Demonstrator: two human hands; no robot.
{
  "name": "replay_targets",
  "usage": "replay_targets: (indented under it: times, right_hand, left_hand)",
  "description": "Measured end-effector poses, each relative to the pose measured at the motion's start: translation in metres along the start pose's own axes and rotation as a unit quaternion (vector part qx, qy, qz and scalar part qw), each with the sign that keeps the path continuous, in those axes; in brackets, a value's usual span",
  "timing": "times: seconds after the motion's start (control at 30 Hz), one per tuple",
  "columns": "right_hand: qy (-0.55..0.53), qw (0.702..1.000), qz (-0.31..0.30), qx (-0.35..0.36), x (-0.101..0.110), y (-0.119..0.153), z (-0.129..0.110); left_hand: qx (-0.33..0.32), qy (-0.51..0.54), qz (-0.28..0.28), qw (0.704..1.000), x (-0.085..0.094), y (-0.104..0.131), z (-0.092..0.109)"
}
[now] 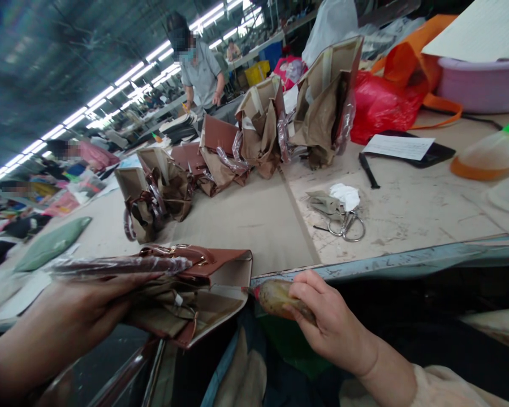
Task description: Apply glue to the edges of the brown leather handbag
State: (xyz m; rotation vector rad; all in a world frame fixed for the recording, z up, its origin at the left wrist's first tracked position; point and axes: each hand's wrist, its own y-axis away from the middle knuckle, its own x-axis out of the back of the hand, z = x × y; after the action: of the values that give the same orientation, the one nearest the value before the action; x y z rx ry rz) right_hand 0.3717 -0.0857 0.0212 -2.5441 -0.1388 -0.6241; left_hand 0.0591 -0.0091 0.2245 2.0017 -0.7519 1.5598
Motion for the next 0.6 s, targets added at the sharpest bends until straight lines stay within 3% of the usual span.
replay_targets:
  times: [0.17,0.4,0.6]
  right_hand:
    - [0.009,1.0,0.005,-0.007,-0.001,-0.004,0.002]
    - [0.031,0.999,0.034,-0.004,0.006,-0.02,0.015]
    - [0.051,0.998,0.036,0.01,0.017,-0.035,0.029]
  left_hand:
    - [0.012,-0.025,-0.042,0.999,0.003,-0.021,-0.008]
    - [-0.028,-0.056,-0.044,0.997,0.001,-0.054,-0.017]
    - [-0.004,-0.068,-0.058,0.996,0.001,-0.069,-0.019]
